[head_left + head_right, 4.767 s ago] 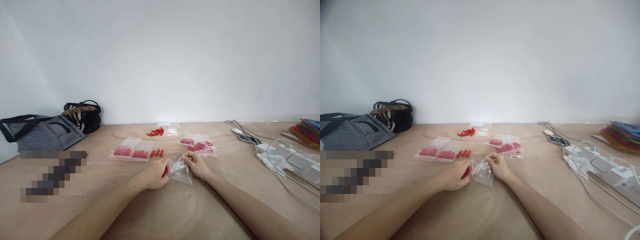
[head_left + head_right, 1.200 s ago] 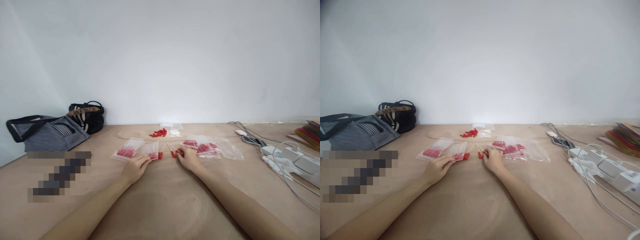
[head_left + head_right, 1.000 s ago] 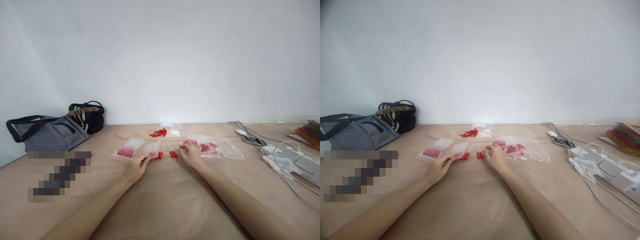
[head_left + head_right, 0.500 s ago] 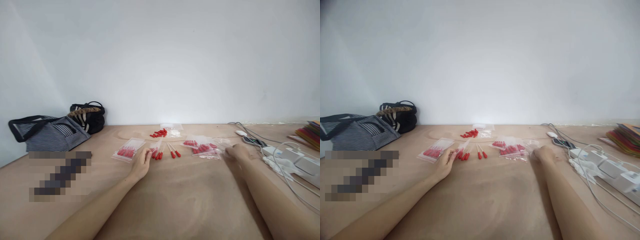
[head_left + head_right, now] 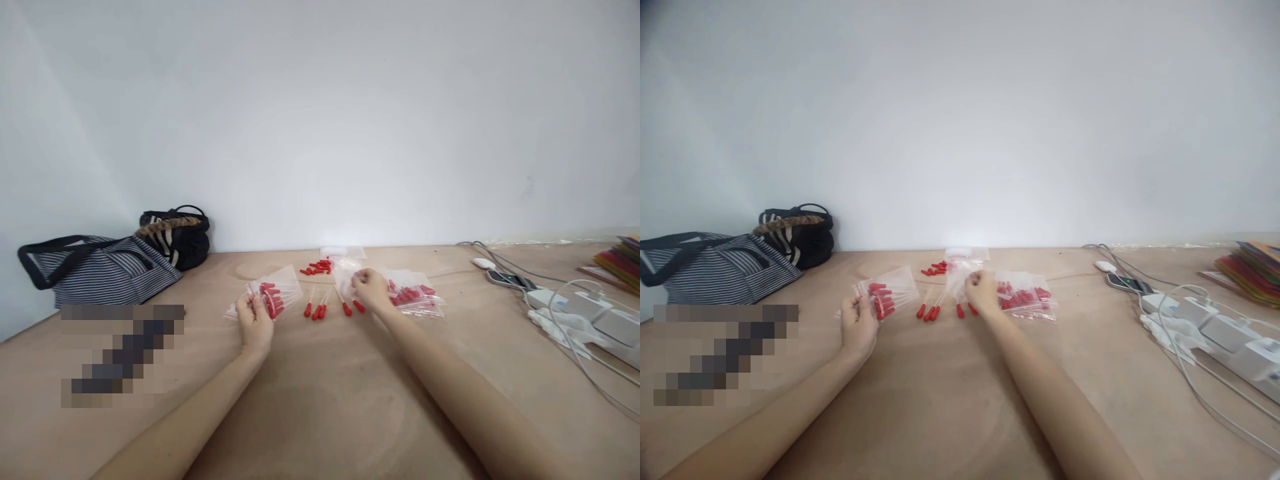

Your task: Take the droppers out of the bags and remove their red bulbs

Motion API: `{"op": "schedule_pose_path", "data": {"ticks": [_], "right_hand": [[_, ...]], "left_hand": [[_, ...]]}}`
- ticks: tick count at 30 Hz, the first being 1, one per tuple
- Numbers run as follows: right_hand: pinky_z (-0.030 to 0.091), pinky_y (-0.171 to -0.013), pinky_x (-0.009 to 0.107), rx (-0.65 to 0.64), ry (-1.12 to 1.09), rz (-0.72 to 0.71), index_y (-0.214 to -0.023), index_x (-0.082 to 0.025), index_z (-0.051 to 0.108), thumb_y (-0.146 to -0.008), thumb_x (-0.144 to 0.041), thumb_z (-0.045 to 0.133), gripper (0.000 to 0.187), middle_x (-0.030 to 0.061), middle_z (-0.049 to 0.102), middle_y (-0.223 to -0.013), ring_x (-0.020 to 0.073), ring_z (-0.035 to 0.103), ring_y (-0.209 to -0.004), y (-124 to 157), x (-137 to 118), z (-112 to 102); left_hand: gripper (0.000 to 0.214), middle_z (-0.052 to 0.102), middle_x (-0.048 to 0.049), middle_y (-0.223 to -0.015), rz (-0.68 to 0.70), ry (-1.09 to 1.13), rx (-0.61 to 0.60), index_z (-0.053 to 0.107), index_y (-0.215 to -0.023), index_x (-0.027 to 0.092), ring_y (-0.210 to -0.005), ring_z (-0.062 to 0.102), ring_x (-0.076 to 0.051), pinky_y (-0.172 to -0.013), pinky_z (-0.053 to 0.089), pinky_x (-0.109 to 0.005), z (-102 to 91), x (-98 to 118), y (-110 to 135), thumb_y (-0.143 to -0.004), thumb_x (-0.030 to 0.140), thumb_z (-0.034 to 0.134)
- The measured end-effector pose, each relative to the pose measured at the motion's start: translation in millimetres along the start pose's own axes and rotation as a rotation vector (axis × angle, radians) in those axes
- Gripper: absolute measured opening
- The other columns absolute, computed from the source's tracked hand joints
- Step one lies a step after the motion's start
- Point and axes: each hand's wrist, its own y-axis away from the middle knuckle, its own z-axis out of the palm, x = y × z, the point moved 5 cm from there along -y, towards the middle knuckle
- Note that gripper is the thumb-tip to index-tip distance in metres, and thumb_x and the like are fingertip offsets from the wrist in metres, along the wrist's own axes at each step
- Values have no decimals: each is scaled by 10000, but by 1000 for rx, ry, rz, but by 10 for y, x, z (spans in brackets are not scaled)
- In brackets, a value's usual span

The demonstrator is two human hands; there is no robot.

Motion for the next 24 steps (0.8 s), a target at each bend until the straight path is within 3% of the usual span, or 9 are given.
{"op": "schedule_pose_path", "data": {"ticks": [3, 5, 9, 12, 14, 17, 19, 21, 24], "right_hand": [[436, -640, 260, -104, 11, -53, -776, -146, 616, -711, -208, 522, 130, 69, 650, -755, 167, 597, -699, 136, -267, 461], [432, -673, 265, -172, 7, -122, -791, -166, 619, -737, -276, 539, 146, 51, 647, -770, 160, 591, -719, 213, -416, 638], [407, -787, 335, -224, 16, -248, -821, -199, 627, -785, -371, 508, 212, 43, 636, -837, 187, 573, -829, 326, -503, 620], [383, -851, 365, -187, 28, -313, -905, -178, 618, -830, -307, 428, 242, 84, 611, -931, 205, 542, -924, 418, -371, 312], [376, -885, 359, -168, 30, -401, -1054, -169, 565, -800, -294, 466, 299, 98, 573, -1025, 207, 513, -989, 532, -254, 39], [351, -917, 433, -87, 104, -814, -1279, -163, 382, -739, -344, 550, 594, 139, 478, -1171, 270, 438, -1103, 844, -183, -374], [366, -899, 441, -41, 125, -941, -1326, -185, 313, -740, -349, 560, 657, 139, 444, -1209, 275, 436, -1106, 1012, -108, -591], [384, -869, 423, -104, 177, -1004, -1273, -215, 401, -764, -291, 544, 535, 116, 485, -1169, 255, 465, -1066, 1115, -50, -690], [399, -819, 386, -274, 242, -1038, -1029, -254, 596, -799, -197, 500, 256, 65, 576, -1034, 211, 507, -982, 1165, -3, -700]], "left_hand": [[162, 501, 11, -741, 46, 98, 266, 362, -883, 211, -664, 566, -127, -595, 468, -234, -266, 40, -75, -890, 366, 316], [188, 497, 23, -705, 121, 174, 380, 392, -855, 200, -610, 555, -112, -565, 467, -218, -396, 106, -79, -853, 387, 414], [225, 549, 8, -701, 342, 226, 345, 447, -850, 182, -611, 589, -123, -563, 493, -234, -425, 320, 62, -832, 405, 474], [126, 616, -52, -836, 623, 158, 175, 463, -870, 181, -800, 631, -166, -688, 519, -296, -306, 576, 333, -870, 306, 456], [60, 632, -76, -931, 869, 176, -37, 455, -896, 189, -923, 617, -180, -762, 516, -332, -190, 772, 580, -898, 222, 405], [136, 633, -89, -966, 1178, 306, -361, 432, -996, 196, -996, 591, -183, -822, 509, -378, -71, 1002, 944, -923, 158, 326], [168, 640, -95, -948, 1333, 354, -519, 438, -1033, 187, -991, 589, -184, -854, 495, -391, -24, 1097, 1124, -918, 132, 329], [173, 655, -89, -882, 1407, 323, -665, 474, -1014, 173, -915, 608, -174, -848, 494, -362, 41, 1134, 1227, -906, 110, 353], [171, 659, -75, -776, 1370, 207, -798, 540, -929, 160, -766, 608, -157, -746, 503, -296, 138, 1098, 1232, -891, 99, 385]]}}
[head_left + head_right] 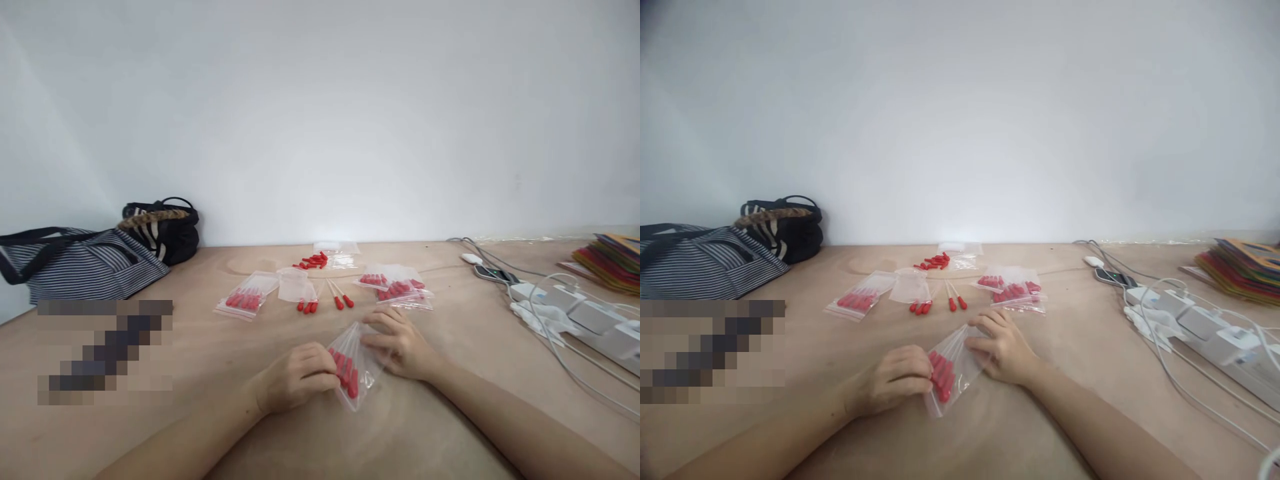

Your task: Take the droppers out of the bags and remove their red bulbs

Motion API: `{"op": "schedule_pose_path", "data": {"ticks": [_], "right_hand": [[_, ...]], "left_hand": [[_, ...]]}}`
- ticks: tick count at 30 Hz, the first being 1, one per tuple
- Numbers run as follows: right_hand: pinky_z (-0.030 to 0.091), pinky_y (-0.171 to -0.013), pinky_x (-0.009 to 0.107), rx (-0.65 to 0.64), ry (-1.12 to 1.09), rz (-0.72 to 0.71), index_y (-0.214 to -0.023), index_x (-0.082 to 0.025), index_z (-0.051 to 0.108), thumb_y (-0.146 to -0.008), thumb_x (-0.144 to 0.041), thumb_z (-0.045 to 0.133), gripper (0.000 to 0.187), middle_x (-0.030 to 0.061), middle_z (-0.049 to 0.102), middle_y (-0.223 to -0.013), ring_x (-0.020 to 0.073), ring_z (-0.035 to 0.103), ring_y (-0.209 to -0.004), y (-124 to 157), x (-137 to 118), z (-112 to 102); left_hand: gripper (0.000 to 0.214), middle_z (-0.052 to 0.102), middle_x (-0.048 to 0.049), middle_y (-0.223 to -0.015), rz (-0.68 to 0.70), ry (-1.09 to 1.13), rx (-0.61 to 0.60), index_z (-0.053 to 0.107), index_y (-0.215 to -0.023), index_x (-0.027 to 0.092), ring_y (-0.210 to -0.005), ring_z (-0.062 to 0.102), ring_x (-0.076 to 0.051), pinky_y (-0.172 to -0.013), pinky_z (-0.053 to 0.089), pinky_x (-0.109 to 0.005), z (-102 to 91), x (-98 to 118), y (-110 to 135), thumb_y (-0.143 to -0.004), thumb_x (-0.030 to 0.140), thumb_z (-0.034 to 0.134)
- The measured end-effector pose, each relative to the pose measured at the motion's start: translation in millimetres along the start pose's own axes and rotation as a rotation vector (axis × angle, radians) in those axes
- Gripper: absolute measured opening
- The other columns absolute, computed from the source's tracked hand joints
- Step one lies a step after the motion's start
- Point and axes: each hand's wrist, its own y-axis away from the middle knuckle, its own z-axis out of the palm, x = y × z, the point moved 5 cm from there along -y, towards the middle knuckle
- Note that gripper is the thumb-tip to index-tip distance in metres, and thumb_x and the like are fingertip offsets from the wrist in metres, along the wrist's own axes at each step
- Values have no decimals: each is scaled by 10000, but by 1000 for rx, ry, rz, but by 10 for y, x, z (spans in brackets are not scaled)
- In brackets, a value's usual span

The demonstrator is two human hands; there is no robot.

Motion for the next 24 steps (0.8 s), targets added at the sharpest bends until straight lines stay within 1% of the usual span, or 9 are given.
{"op": "schedule_pose_path", "data": {"ticks": [3, 5, 7, 9, 11, 13, 18, 21, 24], "right_hand": [[399, -795, 368, -81, -56, -34, -914, -242, 634, -794, -160, 494, 202, 48, 617, -933, 189, 524, -930, -6, 2, 26], [389, -798, 366, -111, -87, -52, -890, -237, 637, -778, -146, 492, 204, 40, 629, -899, 179, 531, -907, -18, -9, 33], [377, -799, 367, -145, -123, -54, -863, -230, 638, -762, -172, 503, 178, 35, 633, -887, 175, 534, -890, -28, -29, 29], [363, -794, 378, -184, -171, -40, -850, -216, 638, -745, -281, 542, 157, 41, 635, -889, 183, 536, -862, -38, -53, 19], [348, -790, 392, -218, -221, -27, -847, -202, 640, -718, -421, 566, 265, 52, 636, -896, 186, 540, -817, -51, -79, 14], [337, -785, 387, -236, -252, -6, -847, -194, 643, -735, -478, 543, 320, 56, 637, -893, 172, 545, -779, -64, -97, 21], [335, -777, 345, -223, -275, 53, -829, -193, 644, -795, -427, 517, 268, 50, 644, -878, 149, 572, -783, -81, -114, 59], [346, -765, 323, -193, -308, 120, -827, -198, 642, -816, -403, 512, 243, 30, 657, -807, 131, 586, -732, -117, -117, 69], [357, -722, 294, -164, -294, 222, -863, -214, 639, -847, -320, 494, 181, 1, 659, -732, 109, 582, -655, -209, -120, 96]], "left_hand": [[221, 648, -67, -745, -87, -23, -38, 585, -860, 166, -727, 585, -153, -701, 484, -278, -12, -96, 74, -873, 75, 385], [237, 635, -68, -779, -201, -26, -44, 605, -842, 180, -747, 579, -155, -703, 477, -277, -47, -177, 141, -860, 87, 388], [194, 613, -69, -822, -489, -40, -20, 603, -884, 189, -732, 574, -154, -669, 476, -271, -102, -322, 230, -846, 146, 418], [174, 599, -56, -787, -896, -14, 22, 571, -938, 176, -670, 568, -152, -606, 469, -266, -146, -476, 364, -834, 233, 445], [231, 592, -33, -707, -1244, 130, 42, 526, -972, 151, -589, 558, -147, -531, 449, -258, -125, -555, 482, -830, 312, 444], [317, 592, -14, -668, -1438, 355, 33, 482, -1028, 136, -558, 560, -149, -473, 427, -244, -45, -564, 519, -804, 361, 477], [644, 622, 20, -669, -1547, 739, 145, 391, -1153, 130, -631, 598, -147, -571, 460, -247, 85, -536, 471, -614, 282, 709], [719, 609, 46, -616, -1601, 861, 239, 380, -1131, 140, -614, 601, -133, -611, 474, -261, 118, -556, 488, -541, 263, 771], [746, 605, 65, -580, -1591, 953, 279, 381, -1055, 169, -558, 596, -118, -590, 473, -261, 145, -604, 486, -463, 291, 817]]}}
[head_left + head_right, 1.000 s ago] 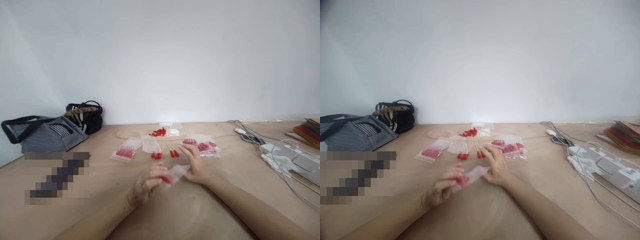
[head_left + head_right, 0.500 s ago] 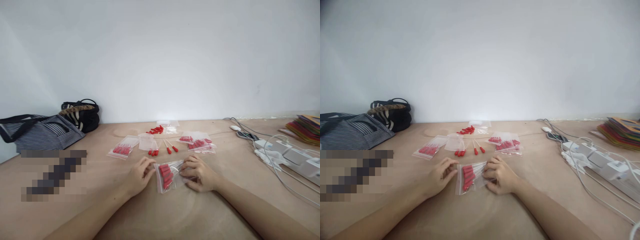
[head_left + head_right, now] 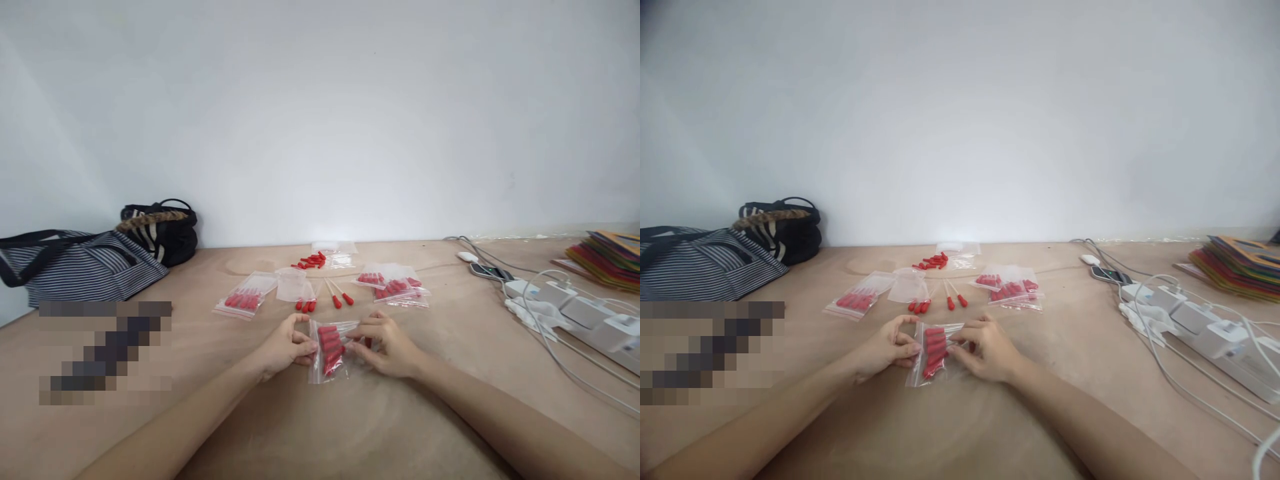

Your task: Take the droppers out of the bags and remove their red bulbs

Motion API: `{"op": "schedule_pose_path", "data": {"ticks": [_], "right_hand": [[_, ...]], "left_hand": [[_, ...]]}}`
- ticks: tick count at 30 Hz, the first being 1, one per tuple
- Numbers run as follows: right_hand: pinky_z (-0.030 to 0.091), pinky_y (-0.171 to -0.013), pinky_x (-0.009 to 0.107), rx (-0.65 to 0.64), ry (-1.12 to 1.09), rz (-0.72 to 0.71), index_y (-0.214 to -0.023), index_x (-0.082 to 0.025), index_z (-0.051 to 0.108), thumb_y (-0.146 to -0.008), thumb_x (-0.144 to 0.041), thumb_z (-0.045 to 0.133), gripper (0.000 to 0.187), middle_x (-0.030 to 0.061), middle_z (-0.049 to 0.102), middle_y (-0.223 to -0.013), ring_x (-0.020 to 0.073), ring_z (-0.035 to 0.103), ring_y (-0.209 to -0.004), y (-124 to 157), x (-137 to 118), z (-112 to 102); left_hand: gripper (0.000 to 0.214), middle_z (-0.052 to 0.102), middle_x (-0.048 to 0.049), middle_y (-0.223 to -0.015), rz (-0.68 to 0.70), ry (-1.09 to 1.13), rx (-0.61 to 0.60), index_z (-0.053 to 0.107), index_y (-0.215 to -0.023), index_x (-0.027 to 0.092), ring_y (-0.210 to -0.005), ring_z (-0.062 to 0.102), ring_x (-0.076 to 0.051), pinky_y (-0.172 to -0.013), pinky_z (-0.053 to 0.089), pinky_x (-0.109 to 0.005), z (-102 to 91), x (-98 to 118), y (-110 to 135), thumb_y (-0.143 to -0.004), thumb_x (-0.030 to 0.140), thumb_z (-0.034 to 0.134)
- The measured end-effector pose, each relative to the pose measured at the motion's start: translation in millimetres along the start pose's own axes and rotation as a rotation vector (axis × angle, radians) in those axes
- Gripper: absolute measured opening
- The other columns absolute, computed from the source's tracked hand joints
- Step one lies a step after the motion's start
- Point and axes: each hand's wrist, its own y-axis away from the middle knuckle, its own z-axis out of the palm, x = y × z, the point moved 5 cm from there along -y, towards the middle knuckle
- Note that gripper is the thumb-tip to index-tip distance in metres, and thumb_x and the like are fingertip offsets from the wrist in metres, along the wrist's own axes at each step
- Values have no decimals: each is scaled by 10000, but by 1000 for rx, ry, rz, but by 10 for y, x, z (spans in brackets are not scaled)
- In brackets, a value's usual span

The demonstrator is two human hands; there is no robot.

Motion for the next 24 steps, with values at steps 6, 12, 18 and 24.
{"op": "schedule_pose_path", "data": {"ticks": [6, 12, 18, 24], "right_hand": [[331, -717, 286, -52, 80, -26, -941, -251, 635, -814, -196, 532, 172, -9, 643, -796, 127, 570, -779, -300, -124, 89], [279, -751, 327, -91, 264, -288, -922, -311, 650, -827, -189, 509, 210, -3, 595, -905, 147, 501, -852, -403, -158, 123], [283, -809, 351, -77, 359, -393, -811, -257, 646, -822, -164, 488, 184, 1, 604, -923, 156, 472, -848, -366, -144, 217], [295, -831, 358, -85, 386, -382, -869, -228, 615, -770, -111, 492, 196, 27, 590, -1005, 174, 462, -868, -338, -163, 270]], "left_hand": [[714, 607, 76, -538, 75, -15, -67, 359, -984, 169, -491, 577, -105, -567, 461, -262, 68, 50, -84, -463, 322, 822], [673, 586, 99, -511, 121, -72, -102, 348, -983, 171, -500, 564, -101, -558, 425, -235, 123, 56, -98, -498, 262, 805], [578, 594, 100, -519, 187, -104, -177, 373, -927, 189, -478, 547, -91, -516, 365, -208, 137, 45, -96, -529, 261, 786], [584, 557, 123, -492, 205, -48, -217, 384, -911, 194, -468, 534, -81, -535, 402, -219, 149, 52, -89, -515, 307, 798]]}}
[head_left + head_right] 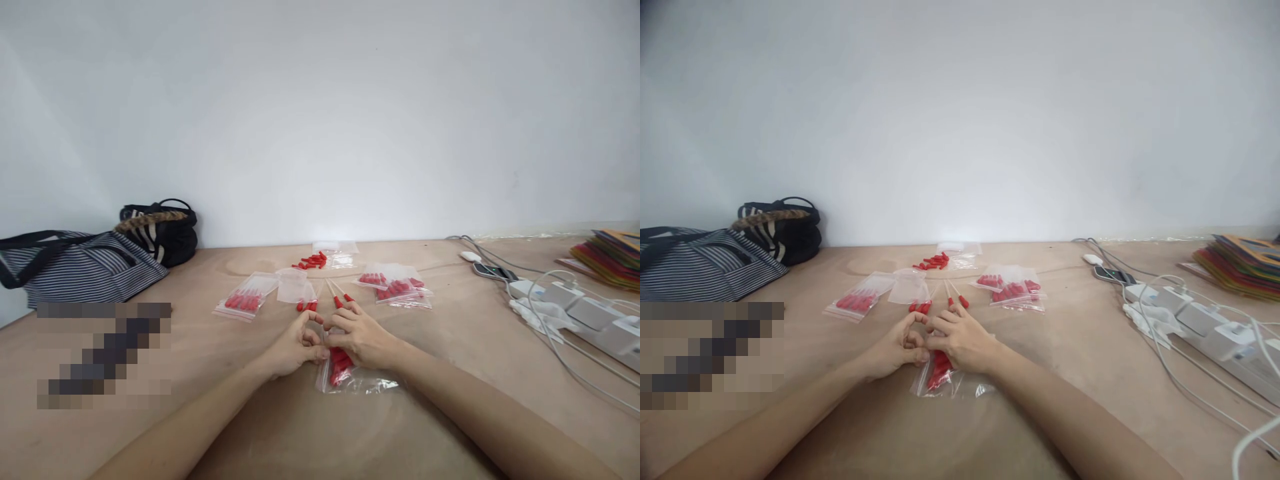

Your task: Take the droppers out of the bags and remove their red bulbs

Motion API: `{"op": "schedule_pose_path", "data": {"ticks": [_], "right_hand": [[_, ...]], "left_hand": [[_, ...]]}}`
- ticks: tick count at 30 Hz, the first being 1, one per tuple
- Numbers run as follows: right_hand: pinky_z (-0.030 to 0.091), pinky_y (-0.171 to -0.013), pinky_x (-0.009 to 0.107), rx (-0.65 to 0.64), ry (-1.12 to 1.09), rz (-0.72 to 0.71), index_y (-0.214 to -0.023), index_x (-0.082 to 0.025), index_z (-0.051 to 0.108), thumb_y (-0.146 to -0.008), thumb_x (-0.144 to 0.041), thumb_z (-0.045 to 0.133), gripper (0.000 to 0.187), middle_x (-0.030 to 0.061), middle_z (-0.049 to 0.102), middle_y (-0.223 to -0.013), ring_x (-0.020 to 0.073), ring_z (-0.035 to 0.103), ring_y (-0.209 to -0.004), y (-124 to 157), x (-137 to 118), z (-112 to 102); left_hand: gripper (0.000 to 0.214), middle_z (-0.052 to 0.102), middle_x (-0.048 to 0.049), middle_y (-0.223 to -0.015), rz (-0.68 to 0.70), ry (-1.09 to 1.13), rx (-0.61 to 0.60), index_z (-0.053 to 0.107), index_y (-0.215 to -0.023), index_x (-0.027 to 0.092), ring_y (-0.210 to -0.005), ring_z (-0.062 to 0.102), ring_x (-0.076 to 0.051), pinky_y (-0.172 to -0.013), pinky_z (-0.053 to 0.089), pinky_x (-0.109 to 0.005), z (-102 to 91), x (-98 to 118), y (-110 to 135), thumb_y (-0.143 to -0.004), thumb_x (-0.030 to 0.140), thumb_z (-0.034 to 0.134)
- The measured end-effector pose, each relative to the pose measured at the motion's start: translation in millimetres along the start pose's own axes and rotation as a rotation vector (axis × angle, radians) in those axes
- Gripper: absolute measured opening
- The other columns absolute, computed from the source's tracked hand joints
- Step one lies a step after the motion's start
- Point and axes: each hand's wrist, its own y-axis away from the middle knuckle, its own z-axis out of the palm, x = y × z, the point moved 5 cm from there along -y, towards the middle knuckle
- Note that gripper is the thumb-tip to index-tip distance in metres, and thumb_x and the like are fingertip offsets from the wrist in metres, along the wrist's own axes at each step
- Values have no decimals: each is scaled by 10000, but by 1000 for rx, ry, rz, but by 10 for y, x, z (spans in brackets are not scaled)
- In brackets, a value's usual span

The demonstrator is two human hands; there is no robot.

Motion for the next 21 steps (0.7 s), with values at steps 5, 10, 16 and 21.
{"op": "schedule_pose_path", "data": {"ticks": [5, 10, 16, 21], "right_hand": [[322, -793, 332, 18, -144, 126, -838, -200, 567, -822, -149, 458, 122, 36, 595, -938, 162, 483, -839, 47, 32, -48], [337, -822, 351, 27, -358, 373, -1074, -223, 489, -737, -395, 619, 400, 50, 571, -1017, 195, 495, -949, 104, 96, -145], [335, -840, 398, -101, -423, 469, -1058, -210, 514, -503, -572, 721, 694, 59, 565, -1030, 234, 497, -946, 185, 13, -51], [322, -898, 416, -157, -468, 388, -1202, -216, 437, -468, -531, 754, 859, 62, 549, -1071, 236, 486, -993, 278, 30, -67]], "left_hand": [[561, 585, 104, -527, -2, -11, 2, 394, -902, 189, -489, 545, -86, -563, 418, -236, -15, 29, 13, -530, 318, 794], [762, 587, 95, -560, 22, 1, 15, 341, -1153, 189, -526, 559, -96, -569, 410, -226, -11, 40, 43, -551, 317, 790], [477, 587, 47, -630, 53, -68, 8, 569, -1030, 159, -598, 561, -97, -616, 459, -231, -27, 14, 115, -635, 378, 721], [206, 688, -50, -879, 152, -391, -21, 682, -903, 177, -816, 620, -176, -750, 486, -292, -88, 136, 293, -787, 275, 542]]}}
